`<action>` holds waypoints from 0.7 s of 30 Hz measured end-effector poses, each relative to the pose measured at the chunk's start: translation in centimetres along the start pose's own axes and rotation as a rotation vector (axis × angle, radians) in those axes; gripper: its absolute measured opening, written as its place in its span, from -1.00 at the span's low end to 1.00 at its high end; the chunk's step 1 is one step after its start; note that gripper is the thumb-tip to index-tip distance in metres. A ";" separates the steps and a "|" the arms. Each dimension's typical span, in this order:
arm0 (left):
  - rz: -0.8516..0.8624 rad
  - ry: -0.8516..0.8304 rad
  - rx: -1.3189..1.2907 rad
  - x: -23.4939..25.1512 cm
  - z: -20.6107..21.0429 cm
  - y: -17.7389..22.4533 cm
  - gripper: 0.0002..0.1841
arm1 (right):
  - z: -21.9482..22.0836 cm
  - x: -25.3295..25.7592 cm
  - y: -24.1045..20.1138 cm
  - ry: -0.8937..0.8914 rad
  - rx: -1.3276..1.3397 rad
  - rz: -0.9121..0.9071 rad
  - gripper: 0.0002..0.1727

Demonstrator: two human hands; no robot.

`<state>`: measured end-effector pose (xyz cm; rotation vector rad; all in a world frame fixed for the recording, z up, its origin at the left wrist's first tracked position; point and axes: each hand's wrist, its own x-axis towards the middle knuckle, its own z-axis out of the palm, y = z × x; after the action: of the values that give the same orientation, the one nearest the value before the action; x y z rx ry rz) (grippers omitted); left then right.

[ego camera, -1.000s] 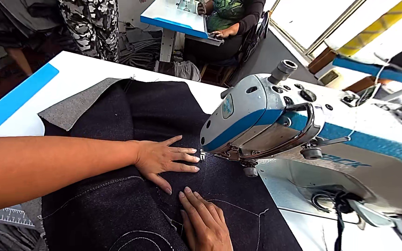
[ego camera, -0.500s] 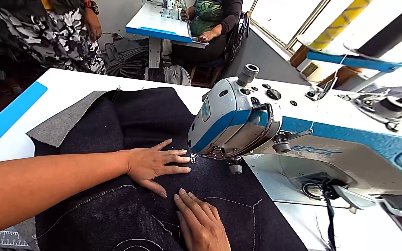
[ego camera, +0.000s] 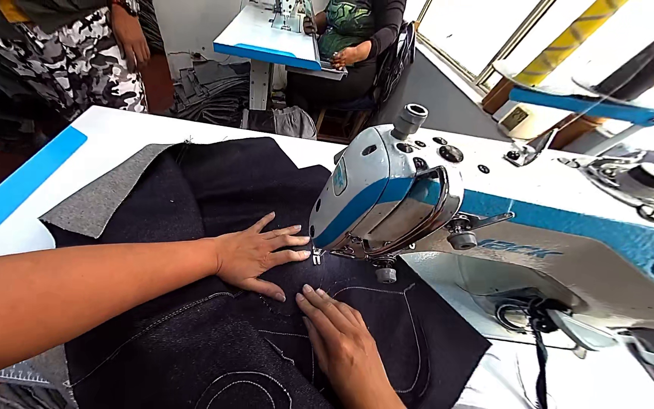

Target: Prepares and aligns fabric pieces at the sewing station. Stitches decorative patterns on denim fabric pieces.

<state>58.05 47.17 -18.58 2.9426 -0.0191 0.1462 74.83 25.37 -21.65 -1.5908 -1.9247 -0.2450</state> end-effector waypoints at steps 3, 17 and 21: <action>-0.091 0.040 0.015 0.1 0.1 0.0 -0.09 | 0.0 0.9 2.3 -0.033 0.028 -0.052 -0.64; -0.309 -0.003 0.023 0.4 0.0 1.3 -0.26 | -1.8 2.6 -4.5 -0.223 0.100 0.224 -0.33; -0.341 0.001 0.008 0.4 0.0 1.6 -0.25 | 0.4 0.4 -3.1 -0.064 -0.047 0.076 -0.43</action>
<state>58.38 45.65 -18.21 2.8995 0.4809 0.0960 71.78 25.13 -20.97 -1.7182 -1.9146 -0.2118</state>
